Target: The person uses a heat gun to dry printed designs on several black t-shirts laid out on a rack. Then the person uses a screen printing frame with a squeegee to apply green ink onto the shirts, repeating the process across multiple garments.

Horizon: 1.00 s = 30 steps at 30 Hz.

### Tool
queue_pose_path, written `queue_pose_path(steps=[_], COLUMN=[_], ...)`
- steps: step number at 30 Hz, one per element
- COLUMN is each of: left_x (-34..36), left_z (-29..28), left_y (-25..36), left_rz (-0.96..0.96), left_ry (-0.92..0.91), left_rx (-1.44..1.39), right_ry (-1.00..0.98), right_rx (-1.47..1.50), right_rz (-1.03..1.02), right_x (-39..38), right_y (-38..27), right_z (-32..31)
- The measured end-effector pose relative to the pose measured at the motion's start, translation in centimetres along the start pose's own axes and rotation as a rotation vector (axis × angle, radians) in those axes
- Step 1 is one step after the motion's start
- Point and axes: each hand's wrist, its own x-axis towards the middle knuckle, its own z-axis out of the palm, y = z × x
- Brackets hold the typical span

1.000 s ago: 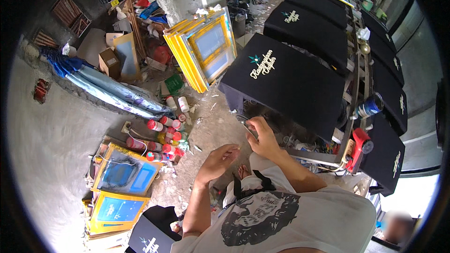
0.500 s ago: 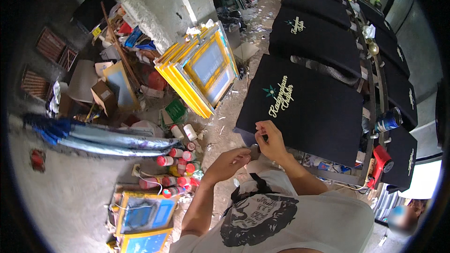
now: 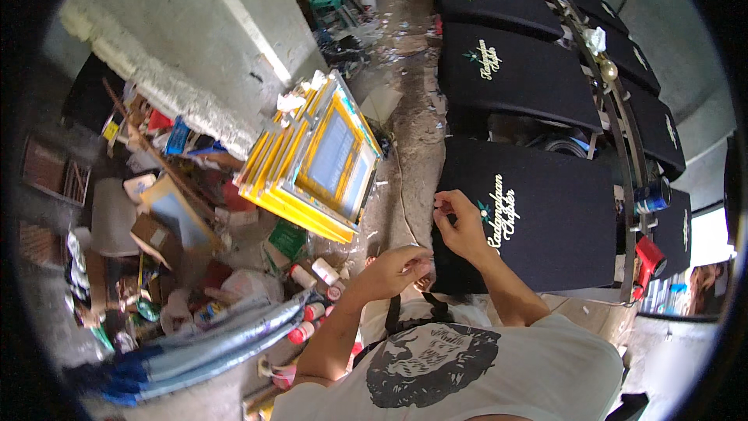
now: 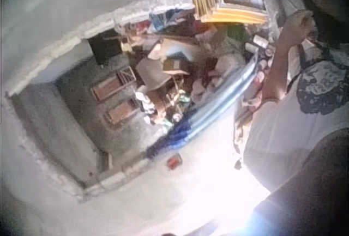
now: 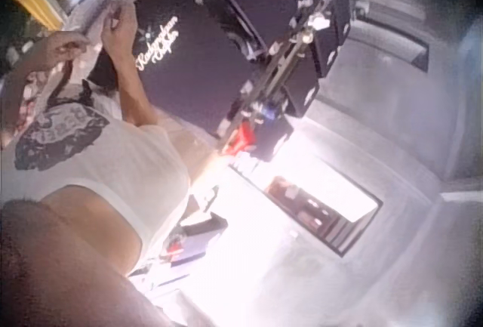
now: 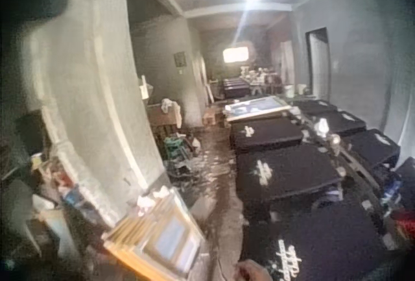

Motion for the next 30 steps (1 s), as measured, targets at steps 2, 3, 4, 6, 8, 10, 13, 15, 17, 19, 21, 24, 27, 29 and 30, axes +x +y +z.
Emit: queue_pose_path(steps=[2,3,4,6,8,10,13,15,17,19,21,24,27,29,30], left_x=[1.6,2.4,3.3,5.2,7.0,9.5,13.8,17.3,21.2,25.8,31.1,39.7,47.3,52.0,54.3], left_z=[-4.2,-6.0,-7.8,-11.3,-14.8,-17.6,-21.5,-23.9,-26.2,-28.6,-30.7,-34.2,-37.5,-39.4,-40.4], left_y=[-0.7,-1.3,-1.7,-2.2,-1.8,-2.4,-2.7,-2.8,-3.8,-3.8,-4.7,-3.8,-0.7,-0.6,0.2], left_rz=[-0.004,-0.004,-0.006,-0.002,0.005,-0.044,-0.013,-0.021,-0.001,0.058,0.088,0.051,-0.011,0.012,0.016], left_ry=[-0.105,-0.138,-0.17,-0.243,-0.316,-0.377,-0.436,-0.463,-0.486,-0.49,-0.482,-0.509,-0.512,-0.497,-0.496], left_rx=[0.06,0.038,0.017,0.009,0.034,0.035,0.023,0.013,0.013,0.011,-0.029,-0.017,0.016,-0.002,0.026], right_ry=[0.047,0.092,0.127,0.199,0.24,0.283,0.338,0.369,0.393,0.418,0.412,0.38,0.336,0.33,0.33], right_rx=[-0.036,-0.053,-0.068,-0.102,-0.098,-0.122,-0.164,-0.164,-0.166,-0.169,-0.164,-0.162,-0.159,-0.206,-0.229], right_rz=[0.024,0.038,0.064,0.118,0.191,0.23,0.285,0.353,0.398,0.415,0.395,0.354,0.313,0.28,0.264], right_x=[2.1,3.1,4.1,6.2,7.8,9.7,12.9,16.0,19.4,23.3,27.6,35.2,44.1,50.1,53.0], right_y=[0.6,0.7,0.8,0.9,0.9,1.1,2.4,3.2,4.9,7.2,10.5,14.4,15.7,16.2,16.8], right_z=[1.3,2.1,2.9,4.4,5.8,6.7,7.0,6.6,6.5,6.2,5.6,3.5,0.3,-1.9,-2.9])
